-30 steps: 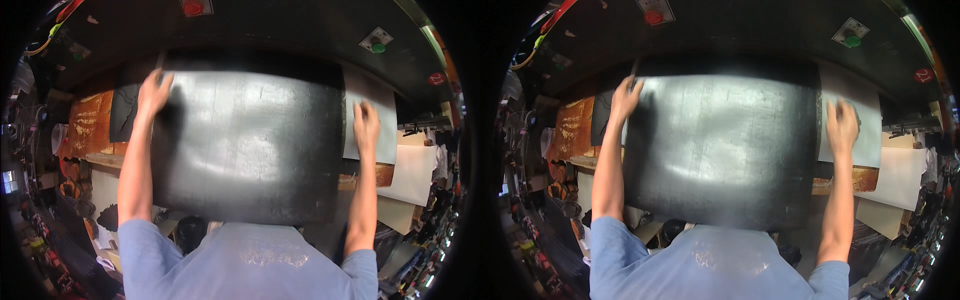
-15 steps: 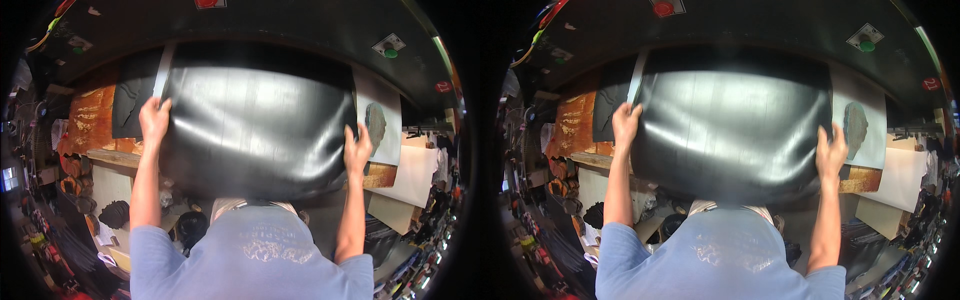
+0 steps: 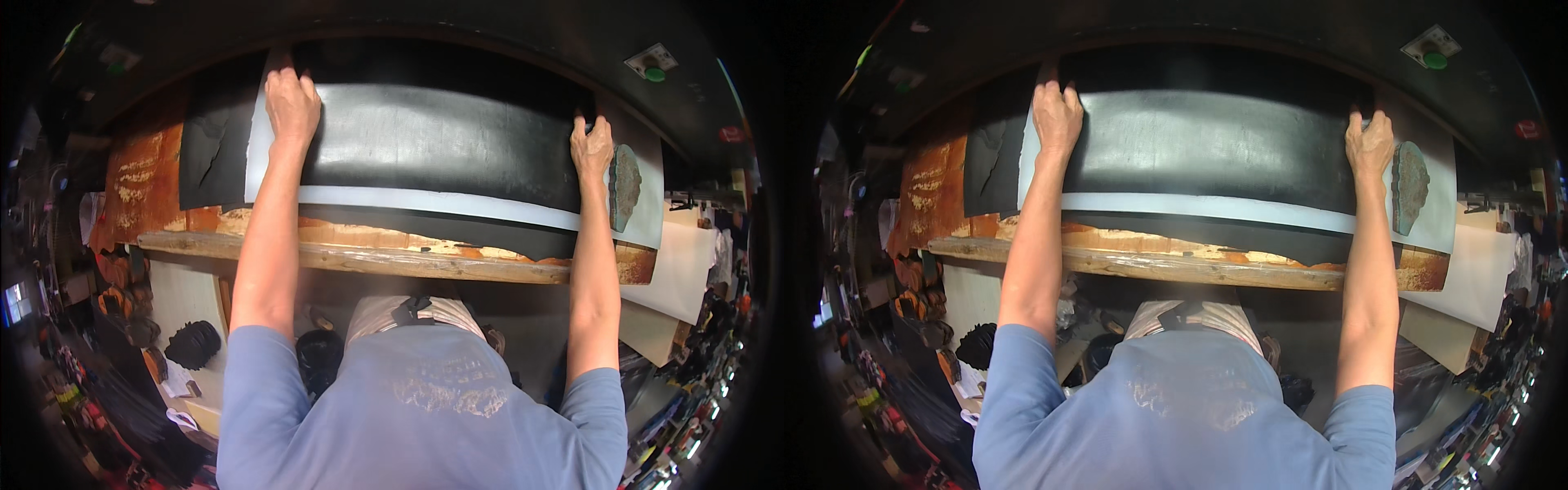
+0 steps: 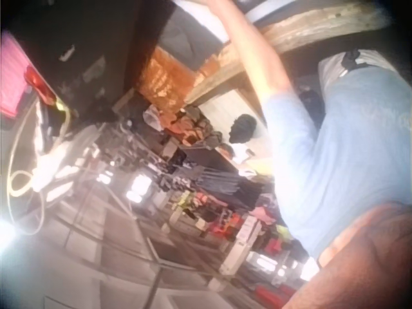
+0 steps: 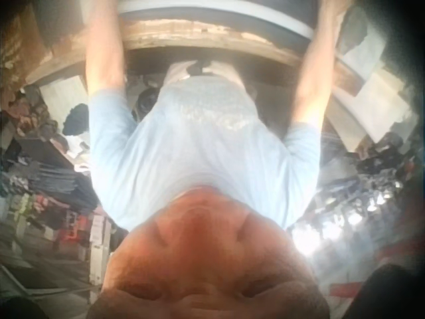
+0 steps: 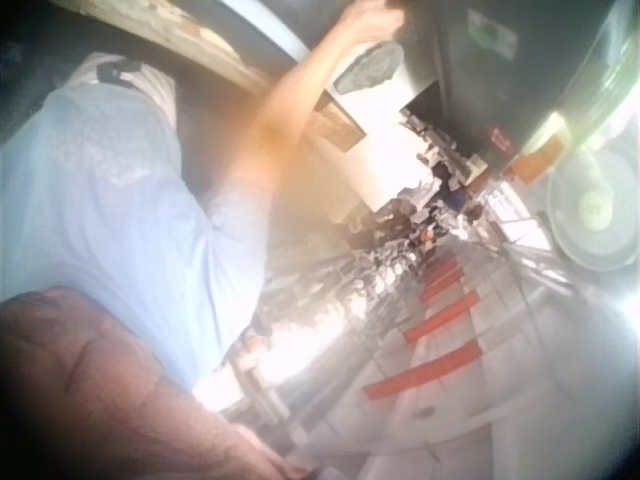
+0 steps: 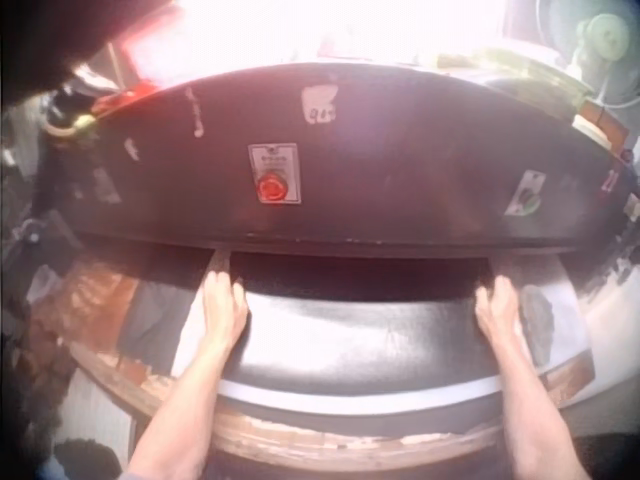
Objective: The person repeatedly places black rubber sheets and cutouts onto a heated press, closes the press, and then removes the pressed pieces. They handle multiple rubber items one at a time, flipping and repositioning them between cycles.
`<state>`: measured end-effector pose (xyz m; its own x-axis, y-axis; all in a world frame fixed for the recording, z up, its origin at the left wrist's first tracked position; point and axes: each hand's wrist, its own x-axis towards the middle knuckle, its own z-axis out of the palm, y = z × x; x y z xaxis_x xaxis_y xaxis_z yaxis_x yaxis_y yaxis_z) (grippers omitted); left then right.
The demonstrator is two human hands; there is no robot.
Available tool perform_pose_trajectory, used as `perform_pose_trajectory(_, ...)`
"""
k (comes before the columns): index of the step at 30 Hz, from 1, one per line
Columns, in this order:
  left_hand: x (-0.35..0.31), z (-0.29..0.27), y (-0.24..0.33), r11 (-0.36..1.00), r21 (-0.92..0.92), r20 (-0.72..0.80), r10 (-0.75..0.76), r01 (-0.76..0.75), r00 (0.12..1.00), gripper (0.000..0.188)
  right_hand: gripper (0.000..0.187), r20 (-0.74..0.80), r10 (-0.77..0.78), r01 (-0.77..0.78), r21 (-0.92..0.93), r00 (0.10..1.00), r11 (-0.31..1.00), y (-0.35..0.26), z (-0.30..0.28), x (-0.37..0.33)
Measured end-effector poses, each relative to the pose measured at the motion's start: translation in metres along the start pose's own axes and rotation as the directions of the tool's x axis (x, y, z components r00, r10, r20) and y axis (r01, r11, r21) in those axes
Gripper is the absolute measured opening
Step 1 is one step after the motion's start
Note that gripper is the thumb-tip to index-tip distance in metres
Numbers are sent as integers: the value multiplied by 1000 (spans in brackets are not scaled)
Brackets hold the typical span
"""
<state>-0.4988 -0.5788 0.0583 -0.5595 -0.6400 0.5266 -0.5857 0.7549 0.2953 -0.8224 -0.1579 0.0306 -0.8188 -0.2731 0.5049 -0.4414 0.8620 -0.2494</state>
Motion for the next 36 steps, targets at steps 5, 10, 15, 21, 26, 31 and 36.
perform_pose_trajectory(5,-9,12,0,982,59,-38,179,-177,983,22,33,-155,-222,211,-87,963,974,5,3,-10)
perform_pose_trajectory(10,-13,8,-1,976,122,24,178,-180,984,32,33,-70,-199,195,-60,978,979,-7,-11,-8)
perform_pose_trajectory(15,-56,-31,18,997,21,101,75,-78,992,38,65,10,-280,281,-5,960,960,52,-84,-8)
perform_pose_trajectory(21,-83,-51,23,985,129,-33,116,-110,993,34,104,328,154,-176,36,932,984,125,-97,-34)
perform_pose_trajectory(26,-76,-62,22,985,164,-15,-49,50,999,31,94,387,134,-181,88,912,980,129,-93,-21)
perform_pose_trajectory(31,-58,-90,15,939,163,264,-338,303,904,35,89,349,-8,-51,162,937,986,82,-140,-16)
perform_pose_trajectory(36,-54,-91,8,931,-50,249,-338,361,908,26,91,335,-540,349,488,772,800,-44,-161,-23)
